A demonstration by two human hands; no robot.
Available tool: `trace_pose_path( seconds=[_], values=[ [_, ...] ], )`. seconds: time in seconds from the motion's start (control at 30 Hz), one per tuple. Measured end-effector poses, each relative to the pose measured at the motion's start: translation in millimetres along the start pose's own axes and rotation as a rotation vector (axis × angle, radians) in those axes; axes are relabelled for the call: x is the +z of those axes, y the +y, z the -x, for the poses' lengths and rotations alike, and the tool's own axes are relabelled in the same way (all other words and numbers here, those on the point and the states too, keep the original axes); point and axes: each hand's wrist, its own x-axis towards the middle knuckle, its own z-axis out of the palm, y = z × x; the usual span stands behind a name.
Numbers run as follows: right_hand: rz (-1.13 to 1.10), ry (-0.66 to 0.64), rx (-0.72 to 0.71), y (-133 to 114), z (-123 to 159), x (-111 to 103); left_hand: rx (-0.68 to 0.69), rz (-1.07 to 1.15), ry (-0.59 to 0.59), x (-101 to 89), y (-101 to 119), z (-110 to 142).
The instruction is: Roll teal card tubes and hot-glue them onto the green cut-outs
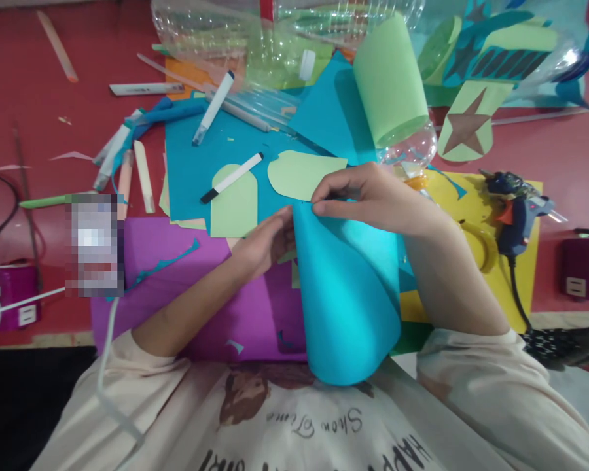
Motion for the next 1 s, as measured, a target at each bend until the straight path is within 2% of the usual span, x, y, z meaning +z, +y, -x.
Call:
trace_pose_path(
  seconds=[0.07,0.17,0.27,0.37,0.47,0.53,0.77,1.0],
  values=[
    [0.049,0.049,0.024,0,0,1,-0.053,0.132,-0.079,-6.4,6,3],
    [0.163,0.148,0.058,4,-3,7,-0.025,0.154,-0.124,-10.6,8,7],
    [0.245,0.219,0.086,9,-7,20,0.011,0.086,-0.089,-9.5,3,9],
    [0.257,0.218,0.097,11,-10,34,0.066,-0.015,0.018,-8.1,-3,9],
    [0.243,0.190,0.087,11,-10,39,0.124,-0.117,0.105,-9.0,-6,10],
    [0.236,0.159,0.081,13,-8,33,0.137,-0.139,0.130,-10.3,-6,9],
    [0.219,-0.144,0.109,27,-1,-5,0.149,-0.086,0.127,-13.4,-9,9],
    [0.152,-0.274,0.105,27,-1,-7,0.110,-0.013,0.145,-12.5,-6,10]
  ],
)
